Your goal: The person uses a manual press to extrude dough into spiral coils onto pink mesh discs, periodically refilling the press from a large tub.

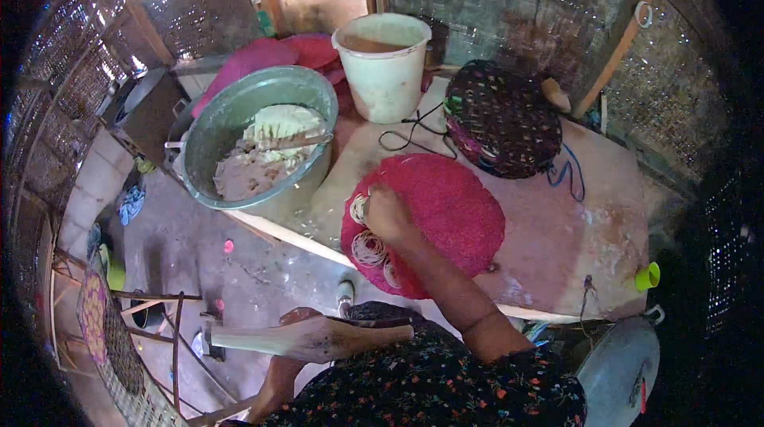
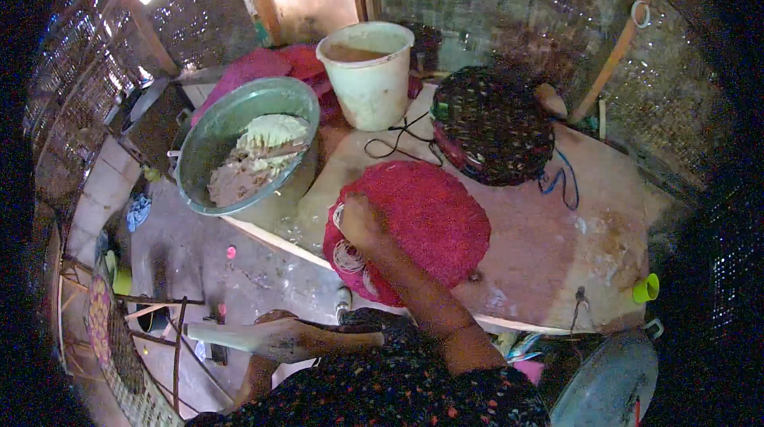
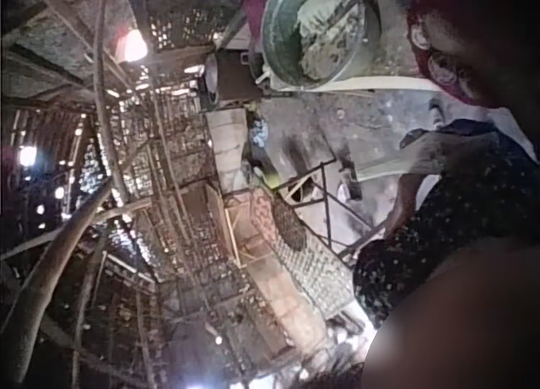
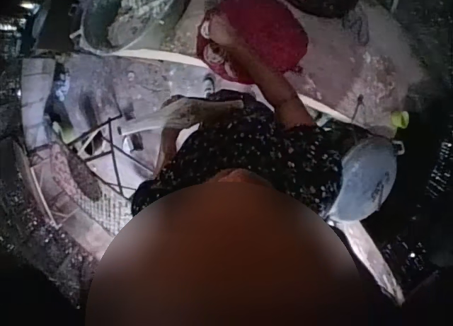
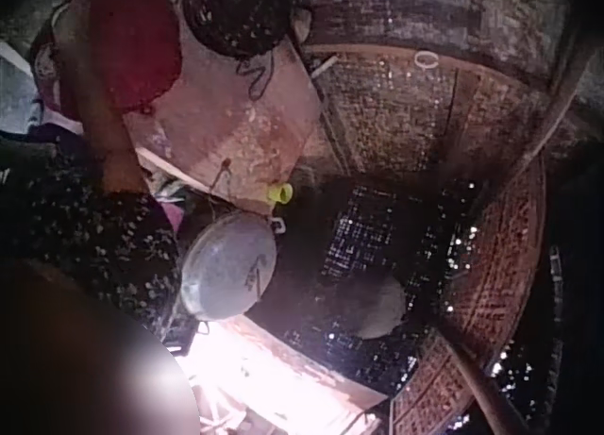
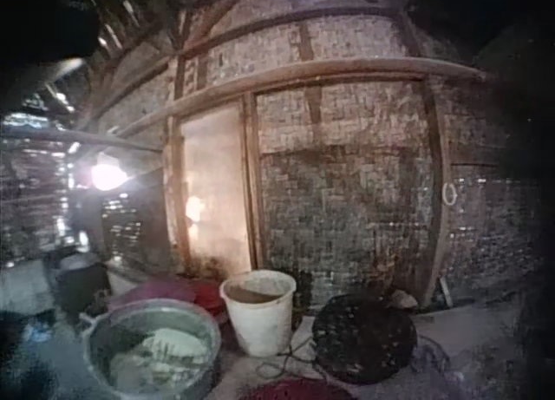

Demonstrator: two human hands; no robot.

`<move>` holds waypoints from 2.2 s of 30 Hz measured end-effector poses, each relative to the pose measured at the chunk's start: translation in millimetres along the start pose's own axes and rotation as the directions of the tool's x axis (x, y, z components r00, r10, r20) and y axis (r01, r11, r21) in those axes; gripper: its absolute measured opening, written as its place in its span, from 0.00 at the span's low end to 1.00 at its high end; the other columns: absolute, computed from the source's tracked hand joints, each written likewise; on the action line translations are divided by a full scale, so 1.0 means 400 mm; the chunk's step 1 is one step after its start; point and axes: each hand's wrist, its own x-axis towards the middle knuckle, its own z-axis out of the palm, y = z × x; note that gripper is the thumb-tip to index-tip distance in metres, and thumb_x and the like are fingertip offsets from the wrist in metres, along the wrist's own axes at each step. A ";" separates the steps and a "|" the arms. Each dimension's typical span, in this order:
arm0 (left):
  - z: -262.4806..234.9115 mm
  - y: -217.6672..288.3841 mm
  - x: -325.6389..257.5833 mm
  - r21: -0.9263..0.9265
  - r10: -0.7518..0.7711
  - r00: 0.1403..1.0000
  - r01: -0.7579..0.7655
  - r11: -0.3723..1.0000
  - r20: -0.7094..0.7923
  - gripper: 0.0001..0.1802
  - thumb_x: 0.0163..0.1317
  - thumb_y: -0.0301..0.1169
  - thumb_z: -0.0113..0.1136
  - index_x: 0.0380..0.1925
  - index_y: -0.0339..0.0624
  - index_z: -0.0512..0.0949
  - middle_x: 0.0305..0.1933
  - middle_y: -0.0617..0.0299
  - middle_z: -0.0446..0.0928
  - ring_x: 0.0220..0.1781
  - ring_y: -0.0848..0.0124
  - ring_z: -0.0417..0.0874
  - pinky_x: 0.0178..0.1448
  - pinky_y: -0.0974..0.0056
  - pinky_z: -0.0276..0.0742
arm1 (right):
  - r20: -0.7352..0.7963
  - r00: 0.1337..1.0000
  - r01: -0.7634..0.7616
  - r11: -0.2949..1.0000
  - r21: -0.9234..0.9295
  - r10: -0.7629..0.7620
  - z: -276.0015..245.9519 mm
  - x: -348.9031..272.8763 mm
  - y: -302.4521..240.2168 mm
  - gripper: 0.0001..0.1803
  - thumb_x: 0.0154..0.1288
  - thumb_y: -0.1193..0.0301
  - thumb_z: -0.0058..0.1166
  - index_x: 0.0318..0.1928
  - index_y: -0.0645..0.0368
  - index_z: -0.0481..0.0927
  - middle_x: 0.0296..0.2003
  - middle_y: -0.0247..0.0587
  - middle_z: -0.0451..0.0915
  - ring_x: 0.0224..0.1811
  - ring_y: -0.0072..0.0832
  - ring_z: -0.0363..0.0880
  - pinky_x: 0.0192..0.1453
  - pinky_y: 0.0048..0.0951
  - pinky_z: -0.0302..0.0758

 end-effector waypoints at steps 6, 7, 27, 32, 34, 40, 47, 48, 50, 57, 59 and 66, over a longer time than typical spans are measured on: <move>-0.051 0.022 0.010 -0.057 -0.199 0.940 0.222 0.973 0.276 0.15 0.40 0.41 0.60 0.31 0.50 0.77 0.33 0.62 0.76 0.38 0.62 0.76 0.44 0.58 0.70 | 0.136 0.990 -0.035 0.998 -0.056 0.042 -0.022 -0.020 -0.093 0.13 0.53 0.70 0.46 0.34 0.69 0.75 0.32 0.60 0.76 0.36 0.51 0.77 0.40 0.47 0.73; -0.060 0.028 0.024 0.060 -0.244 0.867 0.242 0.968 0.434 0.15 0.41 0.41 0.60 0.31 0.50 0.77 0.34 0.61 0.76 0.38 0.62 0.76 0.44 0.58 0.70 | 0.065 0.995 -0.078 0.997 -0.029 0.079 -0.008 -0.018 -0.086 0.14 0.55 0.68 0.47 0.36 0.69 0.75 0.34 0.60 0.76 0.36 0.51 0.76 0.40 0.48 0.73; -0.011 -0.011 0.054 -0.301 0.012 1.000 -0.009 0.954 0.009 0.08 0.43 0.36 0.59 0.22 0.45 0.77 0.22 0.58 0.74 0.28 0.59 0.76 0.33 0.57 0.71 | -0.183 0.738 -0.577 0.748 0.328 0.650 -0.231 -0.279 0.587 0.14 0.54 0.68 0.49 0.33 0.70 0.75 0.34 0.60 0.75 0.36 0.50 0.75 0.38 0.38 0.71; 0.015 -0.023 0.032 -0.274 -0.073 0.971 0.135 0.952 0.226 0.13 0.44 0.41 0.57 0.29 0.50 0.75 0.32 0.60 0.75 0.39 0.63 0.75 0.48 0.60 0.69 | -0.308 0.797 -0.584 0.795 -0.167 0.520 -0.231 -0.228 0.532 0.15 0.55 0.64 0.52 0.35 0.66 0.75 0.34 0.56 0.75 0.36 0.49 0.75 0.43 0.43 0.71; 0.043 -0.034 0.016 -0.468 -0.176 0.916 0.341 0.815 0.361 0.13 0.45 0.42 0.56 0.31 0.51 0.74 0.34 0.62 0.74 0.41 0.65 0.74 0.49 0.60 0.68 | -0.208 0.830 -0.557 0.767 -0.319 0.517 -0.226 -0.215 0.539 0.16 0.54 0.63 0.52 0.36 0.65 0.74 0.36 0.57 0.75 0.40 0.51 0.74 0.46 0.46 0.70; 0.053 -0.030 -0.018 -0.360 -0.102 0.956 0.202 0.911 0.277 0.19 0.43 0.48 0.58 0.32 0.52 0.71 0.33 0.64 0.71 0.42 0.68 0.71 0.51 0.60 0.66 | -0.237 0.864 -0.497 0.831 -0.252 0.445 -0.246 -0.220 0.523 0.15 0.57 0.64 0.48 0.38 0.65 0.74 0.38 0.57 0.73 0.44 0.51 0.73 0.45 0.46 0.71; 0.042 -0.018 0.009 -0.254 -0.026 0.981 0.076 0.964 0.195 0.21 0.39 0.50 0.60 0.30 0.51 0.72 0.31 0.65 0.72 0.41 0.69 0.71 0.51 0.60 0.66 | -0.270 0.879 -0.474 0.781 -0.407 0.393 -0.255 -0.242 0.533 0.13 0.54 0.70 0.50 0.35 0.69 0.73 0.35 0.60 0.72 0.40 0.53 0.72 0.43 0.45 0.70; 0.036 -0.012 0.017 -0.280 0.016 0.990 0.023 0.960 0.137 0.21 0.39 0.50 0.61 0.30 0.52 0.72 0.31 0.65 0.72 0.40 0.68 0.72 0.50 0.60 0.66 | -0.276 0.856 -0.514 0.774 -0.370 0.437 -0.260 -0.249 0.533 0.12 0.56 0.70 0.48 0.35 0.68 0.72 0.33 0.60 0.72 0.39 0.53 0.72 0.42 0.44 0.70; 0.032 -0.012 -0.006 -0.285 0.003 0.998 0.015 0.958 0.062 0.21 0.38 0.50 0.61 0.31 0.52 0.72 0.30 0.65 0.72 0.39 0.68 0.72 0.49 0.61 0.66 | -0.249 0.861 -0.506 0.796 -0.333 0.443 -0.290 -0.210 0.366 0.11 0.58 0.70 0.46 0.35 0.68 0.71 0.32 0.60 0.72 0.37 0.52 0.72 0.42 0.43 0.69; 0.007 0.015 0.045 -0.288 0.094 0.958 -0.013 0.958 0.272 0.17 0.37 0.43 0.66 0.26 0.51 0.73 0.26 0.66 0.72 0.33 0.69 0.74 0.41 0.61 0.70 | -0.435 0.896 -0.088 0.996 0.028 0.092 -0.373 -0.204 0.381 0.07 0.62 0.74 0.37 0.38 0.65 0.67 0.33 0.56 0.72 0.36 0.48 0.72 0.41 0.41 0.68; 0.024 0.017 0.040 -0.409 0.072 0.953 0.058 0.911 0.295 0.17 0.36 0.43 0.66 0.26 0.51 0.73 0.26 0.66 0.72 0.33 0.69 0.74 0.41 0.61 0.70 | -0.411 0.895 -0.157 0.985 0.071 0.173 -0.359 -0.180 0.419 0.09 0.61 0.76 0.36 0.40 0.66 0.67 0.35 0.56 0.73 0.40 0.47 0.72 0.44 0.42 0.67; 0.055 0.015 0.049 -0.701 0.090 0.919 0.226 0.676 0.384 0.17 0.36 0.43 0.66 0.26 0.51 0.73 0.26 0.66 0.73 0.32 0.69 0.74 0.41 0.62 0.70 | -0.351 0.887 -0.311 0.950 0.029 0.301 -0.204 -0.164 0.565 0.19 0.64 0.70 0.37 0.52 0.69 0.65 0.36 0.54 0.73 0.40 0.47 0.72 0.47 0.40 0.68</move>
